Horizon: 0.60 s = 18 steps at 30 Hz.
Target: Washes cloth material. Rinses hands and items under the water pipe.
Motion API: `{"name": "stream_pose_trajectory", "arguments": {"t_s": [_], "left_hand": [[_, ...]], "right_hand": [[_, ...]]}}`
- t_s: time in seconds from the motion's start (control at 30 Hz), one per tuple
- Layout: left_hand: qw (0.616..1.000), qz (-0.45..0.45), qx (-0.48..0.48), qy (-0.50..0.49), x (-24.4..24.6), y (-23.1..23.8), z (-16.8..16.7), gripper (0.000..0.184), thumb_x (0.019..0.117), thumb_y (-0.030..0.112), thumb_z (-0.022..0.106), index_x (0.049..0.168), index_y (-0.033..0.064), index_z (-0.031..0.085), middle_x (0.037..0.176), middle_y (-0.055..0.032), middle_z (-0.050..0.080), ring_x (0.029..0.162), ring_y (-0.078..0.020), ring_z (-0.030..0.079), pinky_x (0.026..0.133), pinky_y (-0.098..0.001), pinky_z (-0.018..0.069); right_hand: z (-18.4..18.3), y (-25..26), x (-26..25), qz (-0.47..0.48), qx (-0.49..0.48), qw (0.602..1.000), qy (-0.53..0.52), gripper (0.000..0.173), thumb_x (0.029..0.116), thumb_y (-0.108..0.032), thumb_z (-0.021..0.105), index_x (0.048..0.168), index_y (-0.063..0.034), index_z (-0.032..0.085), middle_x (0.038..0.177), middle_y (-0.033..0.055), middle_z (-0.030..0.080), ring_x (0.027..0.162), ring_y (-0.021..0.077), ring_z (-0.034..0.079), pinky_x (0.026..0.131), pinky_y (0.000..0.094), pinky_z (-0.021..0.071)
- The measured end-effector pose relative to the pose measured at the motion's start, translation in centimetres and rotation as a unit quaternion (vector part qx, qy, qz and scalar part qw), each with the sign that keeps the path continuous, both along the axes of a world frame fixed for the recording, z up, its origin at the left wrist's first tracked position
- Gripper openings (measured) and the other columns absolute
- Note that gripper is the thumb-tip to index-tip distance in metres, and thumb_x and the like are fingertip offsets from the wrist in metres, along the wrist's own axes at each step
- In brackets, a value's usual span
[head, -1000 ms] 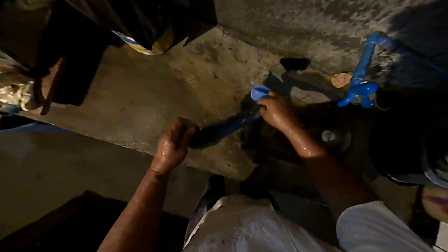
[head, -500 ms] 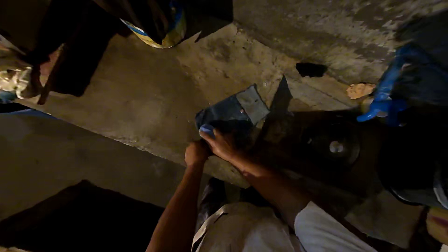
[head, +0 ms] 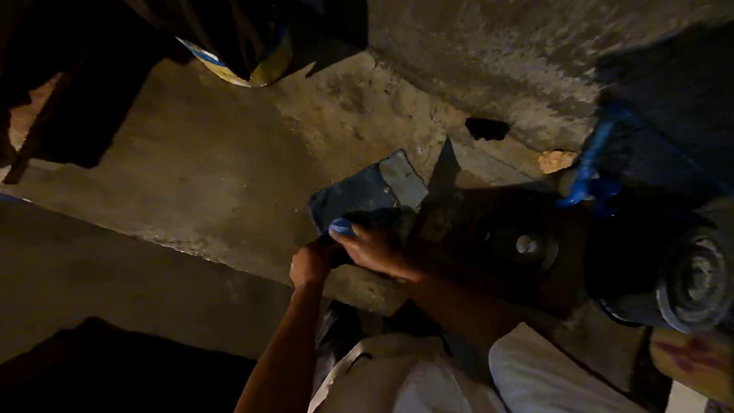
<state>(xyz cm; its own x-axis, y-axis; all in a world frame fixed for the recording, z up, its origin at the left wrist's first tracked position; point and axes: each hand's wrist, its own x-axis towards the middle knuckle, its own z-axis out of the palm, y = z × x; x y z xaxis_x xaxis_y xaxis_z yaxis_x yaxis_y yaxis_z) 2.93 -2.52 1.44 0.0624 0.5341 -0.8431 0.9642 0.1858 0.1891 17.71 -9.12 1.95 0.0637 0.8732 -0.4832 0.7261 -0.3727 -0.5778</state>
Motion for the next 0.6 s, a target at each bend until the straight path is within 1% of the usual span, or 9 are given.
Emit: {"name": "stream_pose_trajectory", "arguments": {"t_s": [0.07,0.1,0.2,0.23,0.3,0.33,0.4,0.47,0.6], "left_hand": [[1.0,0.006,0.001,-0.006,0.2,0.2,0.1,0.046,0.0999,0.049,0.061,0.118,0.0079,0.072,0.116,-0.0191,0.071,0.111,-0.0374,0.068,0.096,-0.0613,0.0514],[1.0,0.011,-0.002,-0.001,-0.2,-0.3,0.0,0.047,0.0996,0.049,0.062,0.118,0.0072,0.072,0.117,-0.0199,0.071,0.111,-0.0387,0.068,0.096,-0.0621,0.0511],[1.0,0.022,-0.01,-0.002,0.1,-0.2,0.5,0.046,0.0992,0.047,0.063,0.121,0.0073,0.07,0.119,-0.019,0.07,0.113,-0.0375,0.067,0.097,-0.0603,0.0514],[1.0,0.022,-0.016,-0.009,0.2,-0.1,0.8,0.045,0.0987,0.045,0.065,0.122,0.0073,0.069,0.121,-0.0186,0.07,0.115,-0.0371,0.067,0.098,-0.0603,0.051],[0.999,0.014,-0.022,-0.018,0.2,0.1,1.3,0.043,0.0974,0.041,0.068,0.124,0.0067,0.068,0.12,-0.0187,0.07,0.115,-0.0365,0.066,0.098,-0.0595,0.051],[1.0,0.011,-0.023,-0.018,0.0,-0.1,1.3,0.043,0.0973,0.04,0.068,0.125,0.0065,0.067,0.121,-0.0188,0.069,0.115,-0.0368,0.066,0.098,-0.0592,0.051],[1.0,0.008,-0.02,-0.014,-0.2,-0.5,1.1,0.043,0.0984,0.04,0.066,0.126,0.0072,0.067,0.122,-0.0192,0.069,0.116,-0.0379,0.065,0.098,-0.0604,0.0504],[1.0,0.018,-0.005,-0.014,-0.5,-0.4,0.6,0.045,0.098,0.045,0.066,0.123,0.0079,0.069,0.12,-0.0181,0.07,0.115,-0.0375,0.066,0.098,-0.0603,0.051],[0.998,0.055,-0.007,-0.029,-1.1,-1.3,0.0,0.043,0.0976,0.043,0.067,0.124,0.0095,0.068,0.119,-0.0169,0.071,0.114,-0.0368,0.067,0.097,-0.0615,0.0507]], "right_hand": [[-1.5,0.1,4.8,-0.06,-0.034,0.998,0.001,0.04,0.1072,-0.033,0.051,0.142,-0.017,0.061,0.132,0.0154,0.067,0.118,0.0331,0.066,0.102,0.0539,0.0516],[-2.1,-0.5,7.9,-0.094,-0.017,0.995,-0.034,0.041,0.1063,-0.03,0.053,0.145,-0.0158,0.059,0.132,0.0182,0.066,0.121,0.0365,0.065,0.104,0.0564,0.0495],[-1.0,0.5,14.2,-0.208,-0.001,0.966,-0.153,0.043,0.1028,-0.025,0.06,0.145,-0.019,0.059,0.13,0.0201,0.068,0.117,0.0424,0.066,0.098,0.0626,0.0501],[0.4,1.6,13.5,-0.235,-0.018,0.959,-0.156,0.043,0.1026,-0.024,0.06,0.145,-0.0191,0.059,0.129,0.0198,0.068,0.116,0.0422,0.066,0.096,0.0631,0.05],[2.5,3.8,7.7,-0.215,-0.006,0.972,-0.09,0.042,0.1035,-0.021,0.059,0.145,-0.0148,0.057,0.128,0.0198,0.067,0.114,0.0391,0.067,0.095,0.0606,0.0531],[2.7,4.3,3.8,-0.16,0.002,0.986,-0.053,0.041,0.1035,-0.022,0.059,0.144,-0.0158,0.058,0.129,0.0188,0.067,0.111,0.0375,0.068,0.093,0.0589,0.0551],[1.0,4.3,-1.6,-0.01,0.002,0.999,-0.031,0.041,0.1032,-0.025,0.058,0.145,-0.026,0.06,0.134,0.019,0.063,0.108,0.0389,0.068,0.088,0.0591,0.0551],[-1.1,5.3,-0.1,0.056,-0.002,0.998,-0.042,0.042,0.1053,-0.029,0.054,0.147,-0.03,0.056,0.139,0.0206,0.06,0.111,0.0405,0.067,0.091,0.0606,0.0537],[-2.5,7.3,9.4,-0.076,0.033,0.989,-0.121,0.043,0.1031,-0.027,0.059,0.146,-0.0188,0.058,0.133,0.0189,0.066,0.12,0.0395,0.065,0.101,0.0594,0.0508]]}}
